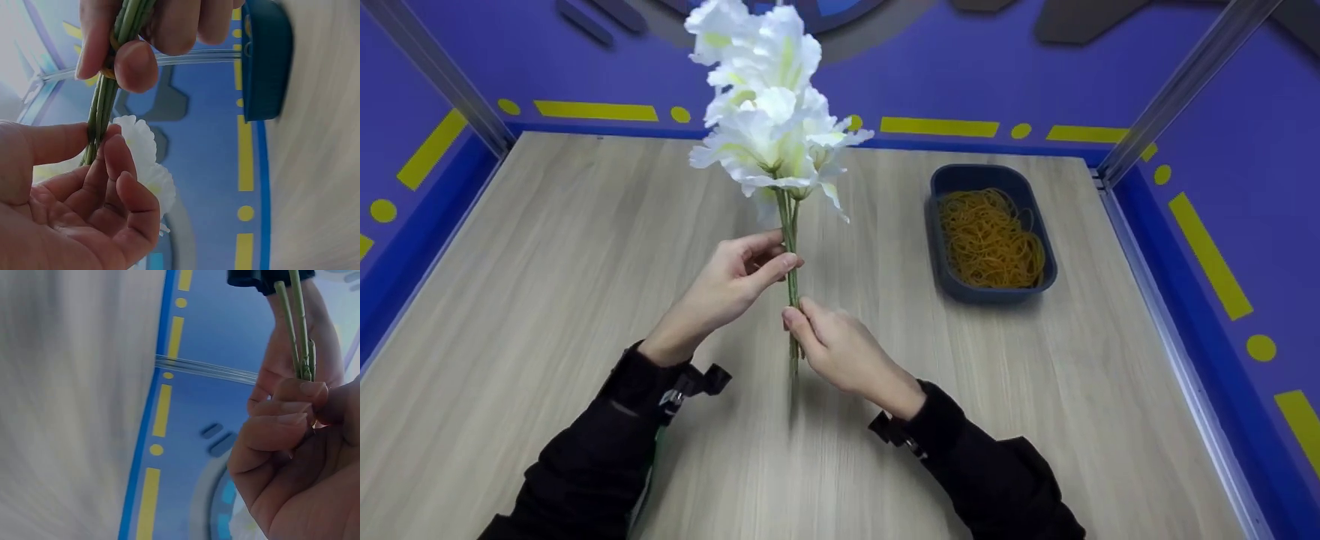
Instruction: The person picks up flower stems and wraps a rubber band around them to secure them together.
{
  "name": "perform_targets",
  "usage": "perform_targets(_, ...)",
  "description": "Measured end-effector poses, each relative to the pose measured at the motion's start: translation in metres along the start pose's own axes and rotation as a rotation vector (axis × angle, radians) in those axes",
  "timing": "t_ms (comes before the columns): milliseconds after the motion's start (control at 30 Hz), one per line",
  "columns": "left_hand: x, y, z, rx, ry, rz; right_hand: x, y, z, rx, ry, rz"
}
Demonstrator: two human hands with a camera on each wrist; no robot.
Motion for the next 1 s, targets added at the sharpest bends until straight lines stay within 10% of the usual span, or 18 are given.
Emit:
perform_targets(533,-0.031,0.053,0.041,0.189,0.36,0.165,0.0,0.021,-0.057,-0.255,-0.13,0.074)
perform_targets(1000,-0.044,0.065,0.093,0.33,0.506,0.193,-0.024,0.036,-0.092,-0.296,-0.33,0.204)
Point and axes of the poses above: each hand's wrist, its own y-axis towards the middle knuckle, its own x-axis out of the back of the hand, z = x × y, the point moved 4 cm from there along y, towards the middle knuckle, and after that the axes turned 3 degrees about -z, right-handed, at the moved point
